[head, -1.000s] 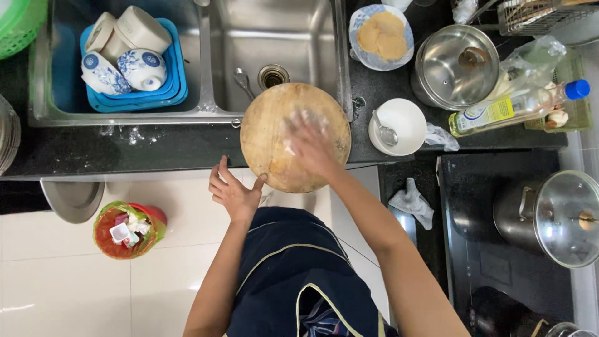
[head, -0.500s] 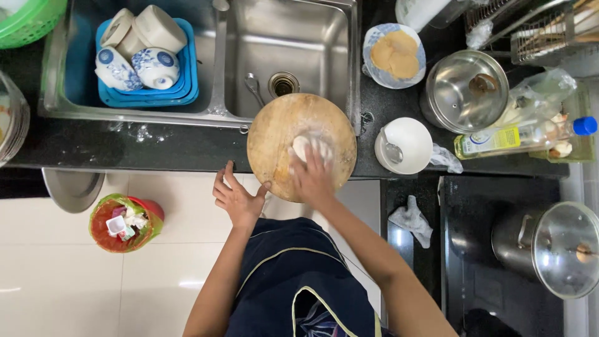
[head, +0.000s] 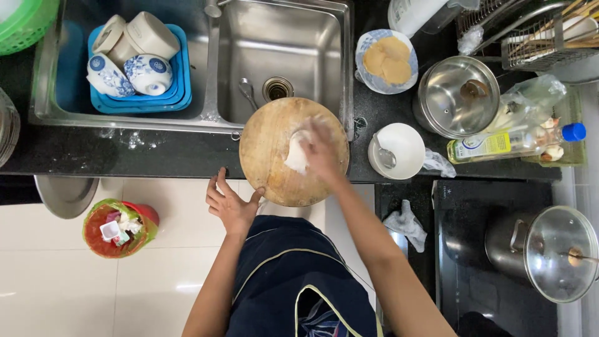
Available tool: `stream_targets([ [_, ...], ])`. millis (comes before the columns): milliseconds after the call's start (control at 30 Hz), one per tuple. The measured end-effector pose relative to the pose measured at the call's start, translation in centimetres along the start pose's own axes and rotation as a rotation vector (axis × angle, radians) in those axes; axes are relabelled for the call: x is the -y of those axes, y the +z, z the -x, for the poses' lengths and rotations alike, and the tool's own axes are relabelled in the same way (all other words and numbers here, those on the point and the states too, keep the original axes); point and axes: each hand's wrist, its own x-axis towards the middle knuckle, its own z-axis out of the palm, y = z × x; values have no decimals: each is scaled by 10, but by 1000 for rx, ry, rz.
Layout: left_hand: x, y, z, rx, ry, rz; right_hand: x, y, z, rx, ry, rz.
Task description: The person kneads a piece of dough by hand on a round wooden board beside the sink, repeatedly folding and pressing it. They sprinkle flour from a packet onto the board and dough, pour a small amount of oil from a bottle, and continue kneading and shaping the dough.
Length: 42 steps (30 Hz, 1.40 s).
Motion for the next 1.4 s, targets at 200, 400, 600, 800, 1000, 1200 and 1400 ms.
stream_targets([
  [200, 1, 3, 0, -6, -10, -9, 41, 2, 85, 6, -385, 182],
  [400, -1, 0, 6, -34, -11, -3, 16, -36, 34, -249, -397, -188],
  [600, -6, 0, 2, -3, -41, -12, 30, -18, 30, 328, 62, 45],
  [800, 0, 3, 5, -14, -41, 5, 6, -32, 28, 350, -79, -28],
  [1000, 1, 4, 0, 8, -43, -15, 26, -38, 29, 365, -216, 62],
  [1200, -2, 3, 4, -19, -22, -12, 34, -18, 28, 585, 332, -87],
  [1400, -3, 3, 3, -25, -42, -9, 26, -9, 75, 83, -546, 136],
])
